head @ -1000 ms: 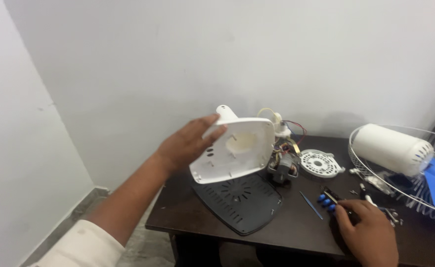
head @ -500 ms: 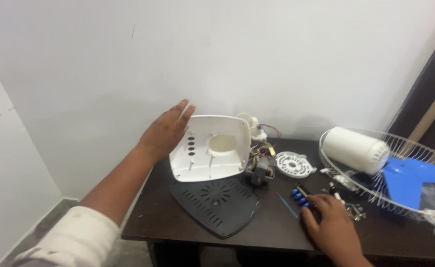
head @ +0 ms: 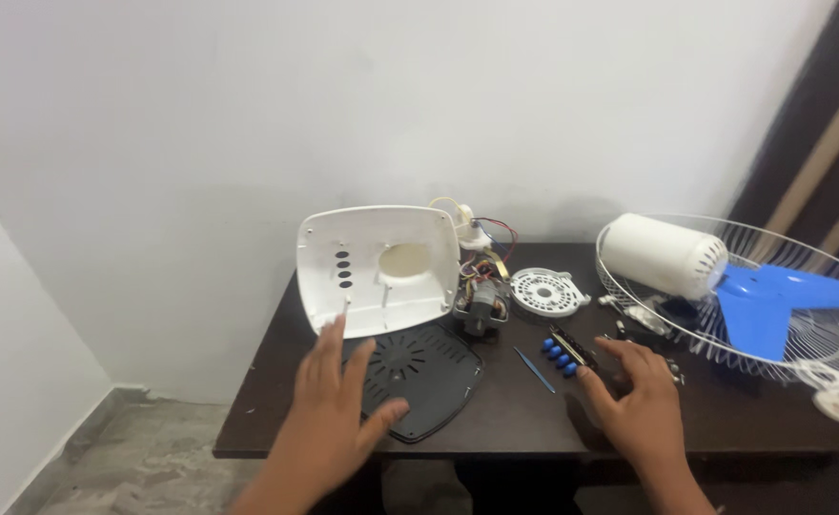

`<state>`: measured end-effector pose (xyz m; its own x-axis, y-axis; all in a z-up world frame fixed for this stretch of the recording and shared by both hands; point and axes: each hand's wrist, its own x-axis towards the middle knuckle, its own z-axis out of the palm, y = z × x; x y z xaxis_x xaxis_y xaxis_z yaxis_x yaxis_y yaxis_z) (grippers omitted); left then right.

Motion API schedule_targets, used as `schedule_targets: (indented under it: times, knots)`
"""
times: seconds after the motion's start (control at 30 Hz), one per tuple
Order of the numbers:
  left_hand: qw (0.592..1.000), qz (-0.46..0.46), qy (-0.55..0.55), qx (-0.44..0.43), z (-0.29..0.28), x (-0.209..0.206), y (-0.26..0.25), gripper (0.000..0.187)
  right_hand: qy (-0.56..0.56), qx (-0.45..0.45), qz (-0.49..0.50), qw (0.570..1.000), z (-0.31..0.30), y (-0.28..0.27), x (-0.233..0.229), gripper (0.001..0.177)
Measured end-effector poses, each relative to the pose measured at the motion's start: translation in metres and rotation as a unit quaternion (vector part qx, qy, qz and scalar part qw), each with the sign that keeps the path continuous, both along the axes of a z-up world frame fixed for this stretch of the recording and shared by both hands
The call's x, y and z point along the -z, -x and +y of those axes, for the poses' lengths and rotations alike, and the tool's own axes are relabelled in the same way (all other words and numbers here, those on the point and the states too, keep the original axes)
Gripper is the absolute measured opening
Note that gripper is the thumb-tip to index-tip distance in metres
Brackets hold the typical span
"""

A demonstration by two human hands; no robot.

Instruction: The person disassembles an electric fan by removing screws from the base cover and a control module using a small screwdriver. They separate the base cover from the main housing and set the components aside on a table.

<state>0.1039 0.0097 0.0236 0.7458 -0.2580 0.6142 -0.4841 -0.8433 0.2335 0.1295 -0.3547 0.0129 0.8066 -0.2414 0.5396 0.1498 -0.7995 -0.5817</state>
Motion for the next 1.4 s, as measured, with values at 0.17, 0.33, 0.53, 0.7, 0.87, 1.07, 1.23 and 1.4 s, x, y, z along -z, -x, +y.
schedule_targets:
  times: [0.17,0.33,0.53,0.7,0.87,1.07,1.23,1.4]
  knots:
    - [0.999,0.007,-0.041,0.025,-0.011,0.016,-0.007,0.086,-0.043,-0.042,0.019,0.998,-0.008,-0.002,-0.002,0.039]
    - [0.997,0.030,-0.066,0.037,-0.015,0.025,-0.021,0.093,0.032,-0.021,0.027,0.999,-0.007,0.003,0.005,0.040]
    - [0.977,0.191,-0.094,-0.028,-0.019,0.017,-0.024,0.097,0.061,-0.032,0.004,0.998,-0.006,0.000,0.004,0.044]
    - [0.972,0.198,-0.121,-0.041,-0.023,0.004,-0.023,0.105,0.066,-0.040,0.009,0.997,-0.007,0.001,0.006,0.050]
    - [0.952,0.250,-0.153,-0.087,-0.029,-0.002,-0.020,0.110,0.042,-0.047,0.025,0.998,-0.003,0.001,0.003,0.052]
    - [0.974,0.186,-0.113,-0.066,-0.030,-0.008,-0.013,0.107,0.039,-0.043,0.046,0.997,0.001,0.003,-0.003,0.065]
    - [0.969,0.217,-0.096,-0.070,-0.028,-0.002,-0.012,0.098,-0.024,-0.037,0.039,0.998,0.002,0.006,-0.008,0.087]
    - [0.979,0.188,-0.044,-0.073,-0.023,0.010,-0.019,0.084,-0.017,-0.044,-0.006,0.999,-0.001,0.003,-0.006,0.086]
